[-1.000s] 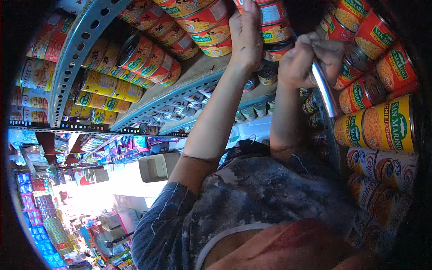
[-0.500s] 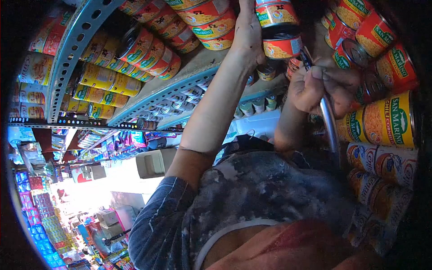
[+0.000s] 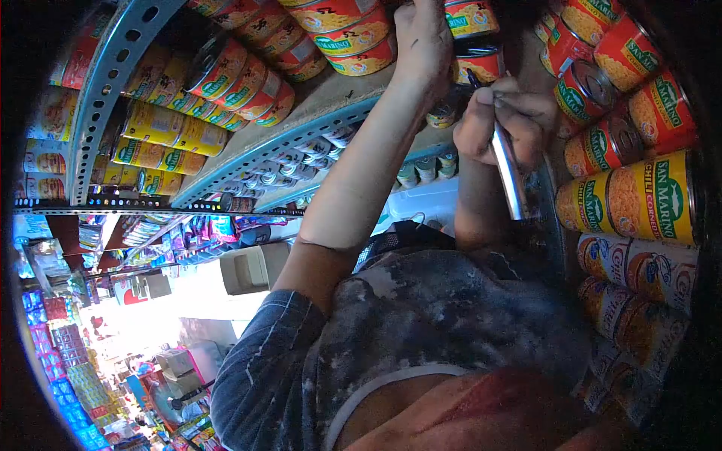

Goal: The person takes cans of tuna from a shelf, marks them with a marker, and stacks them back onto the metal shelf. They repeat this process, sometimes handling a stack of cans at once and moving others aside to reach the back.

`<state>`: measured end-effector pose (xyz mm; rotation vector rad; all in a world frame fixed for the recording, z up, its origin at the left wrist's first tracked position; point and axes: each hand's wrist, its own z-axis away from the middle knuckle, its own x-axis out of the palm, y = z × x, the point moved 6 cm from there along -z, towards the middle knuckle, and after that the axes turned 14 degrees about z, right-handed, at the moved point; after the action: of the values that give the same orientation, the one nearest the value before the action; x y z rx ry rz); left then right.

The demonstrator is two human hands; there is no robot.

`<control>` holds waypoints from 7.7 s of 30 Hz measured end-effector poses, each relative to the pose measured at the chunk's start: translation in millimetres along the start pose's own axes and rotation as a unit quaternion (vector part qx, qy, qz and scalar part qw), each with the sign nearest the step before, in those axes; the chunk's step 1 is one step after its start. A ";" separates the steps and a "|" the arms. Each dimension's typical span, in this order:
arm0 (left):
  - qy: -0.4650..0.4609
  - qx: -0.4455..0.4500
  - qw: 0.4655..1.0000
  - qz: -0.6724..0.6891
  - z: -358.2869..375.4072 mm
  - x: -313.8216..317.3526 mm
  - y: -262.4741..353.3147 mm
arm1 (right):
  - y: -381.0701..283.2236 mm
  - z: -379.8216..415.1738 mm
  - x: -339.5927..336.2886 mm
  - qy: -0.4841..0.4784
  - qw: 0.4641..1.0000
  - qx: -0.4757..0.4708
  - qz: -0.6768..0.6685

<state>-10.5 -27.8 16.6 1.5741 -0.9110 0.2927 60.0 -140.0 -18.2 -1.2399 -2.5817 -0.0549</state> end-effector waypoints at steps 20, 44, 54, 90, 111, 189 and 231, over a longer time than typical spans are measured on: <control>0.034 0.026 0.998 -0.040 -8.1 -15.0 -8.8 | 5.3 -1.2 5.9 0.027 0.998 -0.017 0.058; 0.016 0.023 1.000 -0.001 4.5 3.0 1.3 | 6.3 -2.7 2.2 0.133 0.990 0.031 0.029; 0.010 0.032 0.999 0.003 -0.4 -0.6 -2.8 | 4.5 -7.7 4.2 0.052 0.997 -0.016 0.060; 0.000 0.049 0.999 0.009 -2.4 -5.5 -3.7 | 14.8 -2.5 -4.0 0.131 0.990 -0.013 0.055; -0.022 0.215 0.954 -0.206 1.8 0.4 16.0 | 16.1 -4.5 -6.6 0.154 0.985 0.019 -0.073; 0.020 0.594 0.655 -0.467 49.4 48.4 72.6 | 50.7 4.1 34.7 -0.202 0.939 0.280 0.005; 0.037 0.492 0.656 -0.571 59.4 22.6 66.7 | 73.1 55.2 49.8 -0.117 0.732 0.536 -0.404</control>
<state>-59.7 -88.6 65.4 2.7721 0.6178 -0.1267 74.0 -47.5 -64.3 0.3293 -2.3610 1.2705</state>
